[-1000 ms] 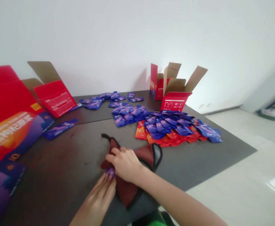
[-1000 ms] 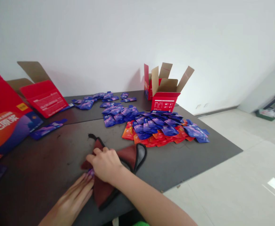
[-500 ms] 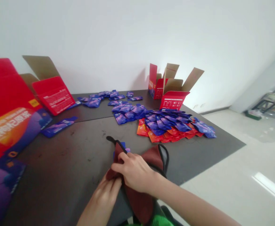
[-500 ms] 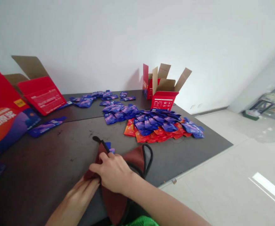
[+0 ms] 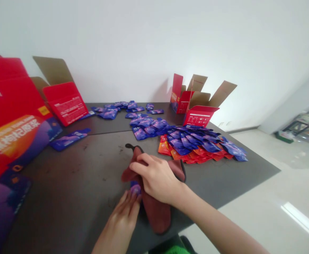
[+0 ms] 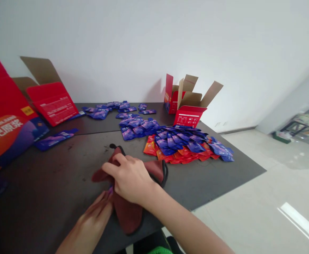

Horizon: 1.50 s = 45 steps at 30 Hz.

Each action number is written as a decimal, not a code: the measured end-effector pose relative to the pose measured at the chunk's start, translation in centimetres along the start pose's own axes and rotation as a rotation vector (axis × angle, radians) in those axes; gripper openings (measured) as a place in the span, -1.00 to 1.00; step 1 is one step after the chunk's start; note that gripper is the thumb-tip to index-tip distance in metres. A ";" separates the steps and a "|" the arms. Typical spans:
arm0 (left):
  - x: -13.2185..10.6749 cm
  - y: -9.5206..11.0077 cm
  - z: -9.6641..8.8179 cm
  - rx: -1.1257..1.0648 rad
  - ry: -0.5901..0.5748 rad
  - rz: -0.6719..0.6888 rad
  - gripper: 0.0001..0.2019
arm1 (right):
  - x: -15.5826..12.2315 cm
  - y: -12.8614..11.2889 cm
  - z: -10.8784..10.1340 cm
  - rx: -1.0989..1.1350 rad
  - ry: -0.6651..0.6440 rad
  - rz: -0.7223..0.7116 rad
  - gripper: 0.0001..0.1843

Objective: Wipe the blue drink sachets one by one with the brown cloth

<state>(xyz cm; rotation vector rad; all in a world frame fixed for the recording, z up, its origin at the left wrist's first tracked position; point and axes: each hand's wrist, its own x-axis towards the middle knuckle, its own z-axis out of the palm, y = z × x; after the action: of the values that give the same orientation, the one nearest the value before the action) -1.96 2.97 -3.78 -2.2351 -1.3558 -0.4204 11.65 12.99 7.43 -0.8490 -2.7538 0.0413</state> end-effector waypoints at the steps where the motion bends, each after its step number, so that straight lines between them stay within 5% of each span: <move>1: 0.2 0.1 -0.3 0.015 -0.025 0.015 -0.57 | -0.8 -0.6 -0.4 0.024 0.005 -0.035 -0.72; 8: 1.5 0.4 -2.6 -0.004 -0.110 -0.025 -0.49 | -2.4 -0.9 2.9 0.022 -0.132 -0.128 -0.78; 14: 1.6 -0.4 -2.8 0.110 0.019 0.088 -0.53 | 1.3 1.3 4.7 -0.065 -0.159 -0.078 -0.70; 18: 1.2 -0.5 -2.1 -0.001 0.022 0.030 -0.47 | 3.6 2.4 3.9 -0.133 -0.156 0.027 -0.67; 24: 0.2 -0.2 -1.1 -0.085 -0.111 -0.072 -0.51 | -0.9 -0.1 0.4 0.031 -0.026 -0.093 -0.70; 28: 0.7 -0.2 -1.8 -0.046 -0.107 -0.030 -0.53 | -2.8 -1.1 1.6 0.026 -0.113 -0.140 -0.75; 34: 2.0 -0.3 -2.7 -0.014 0.078 0.031 -0.53 | 0.4 1.0 4.7 -0.043 -0.127 -0.134 -0.74; 39: 1.8 -0.7 -2.7 -0.023 0.035 0.040 -0.50 | 3.3 2.9 4.8 -0.134 -0.099 0.043 -0.70; 42: 1.1 -1.5 -3.3 -0.024 0.037 -0.001 -0.49 | 1.5 3.0 3.7 -0.130 -0.018 0.106 -0.70; 45: 0.0 -3.4 -4.5 -0.033 0.066 -0.049 -0.51 | -3.8 2.1 2.8 -0.060 0.178 0.156 -0.65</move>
<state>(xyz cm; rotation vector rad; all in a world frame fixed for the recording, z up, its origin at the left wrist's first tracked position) -5.06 1.80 0.82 -2.1982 -1.3817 -0.5325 15.13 12.74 3.59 -1.0300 -2.5308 -0.0836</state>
